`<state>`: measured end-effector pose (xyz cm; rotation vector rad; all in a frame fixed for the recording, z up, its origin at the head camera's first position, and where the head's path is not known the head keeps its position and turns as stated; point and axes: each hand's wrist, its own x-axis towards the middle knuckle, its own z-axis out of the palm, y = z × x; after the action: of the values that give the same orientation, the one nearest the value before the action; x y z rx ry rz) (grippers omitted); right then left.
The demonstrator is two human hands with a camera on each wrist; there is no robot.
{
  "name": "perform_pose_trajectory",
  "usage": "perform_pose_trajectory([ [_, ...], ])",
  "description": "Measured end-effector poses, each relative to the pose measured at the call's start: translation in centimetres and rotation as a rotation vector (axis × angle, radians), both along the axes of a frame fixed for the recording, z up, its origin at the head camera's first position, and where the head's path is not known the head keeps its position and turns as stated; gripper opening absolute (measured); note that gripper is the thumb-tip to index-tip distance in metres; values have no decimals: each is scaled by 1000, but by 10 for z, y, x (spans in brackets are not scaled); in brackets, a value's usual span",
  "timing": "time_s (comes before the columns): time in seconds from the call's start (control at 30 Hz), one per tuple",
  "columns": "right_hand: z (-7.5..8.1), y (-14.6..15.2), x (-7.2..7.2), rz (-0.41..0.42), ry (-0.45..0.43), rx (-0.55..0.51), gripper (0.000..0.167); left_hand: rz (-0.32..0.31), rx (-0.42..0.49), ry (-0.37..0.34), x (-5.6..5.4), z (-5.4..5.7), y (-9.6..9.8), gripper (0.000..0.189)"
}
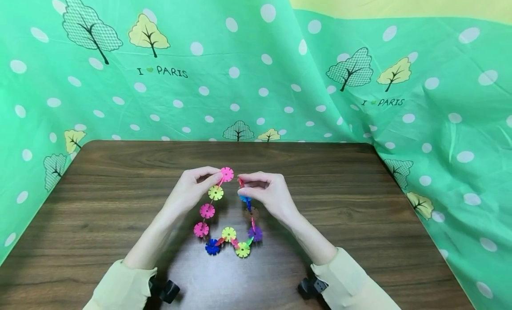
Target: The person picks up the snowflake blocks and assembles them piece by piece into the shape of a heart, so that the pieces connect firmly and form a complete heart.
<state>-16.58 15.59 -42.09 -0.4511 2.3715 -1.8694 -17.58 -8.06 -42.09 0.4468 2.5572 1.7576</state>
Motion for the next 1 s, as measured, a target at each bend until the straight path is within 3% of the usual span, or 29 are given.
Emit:
perform_pose_trajectory([
  [0.27,5,-2,-2,52,-36,-10,34,-52,-2,0,0,4,0,21],
  [0.67,8,-5,-3,57,-124,-58,36,-123,-15,-38,0,10,-1,22],
  [1.0,12,-5,-6,34,-155,-17,45,-176,-48,15,-6,13,-1,19],
])
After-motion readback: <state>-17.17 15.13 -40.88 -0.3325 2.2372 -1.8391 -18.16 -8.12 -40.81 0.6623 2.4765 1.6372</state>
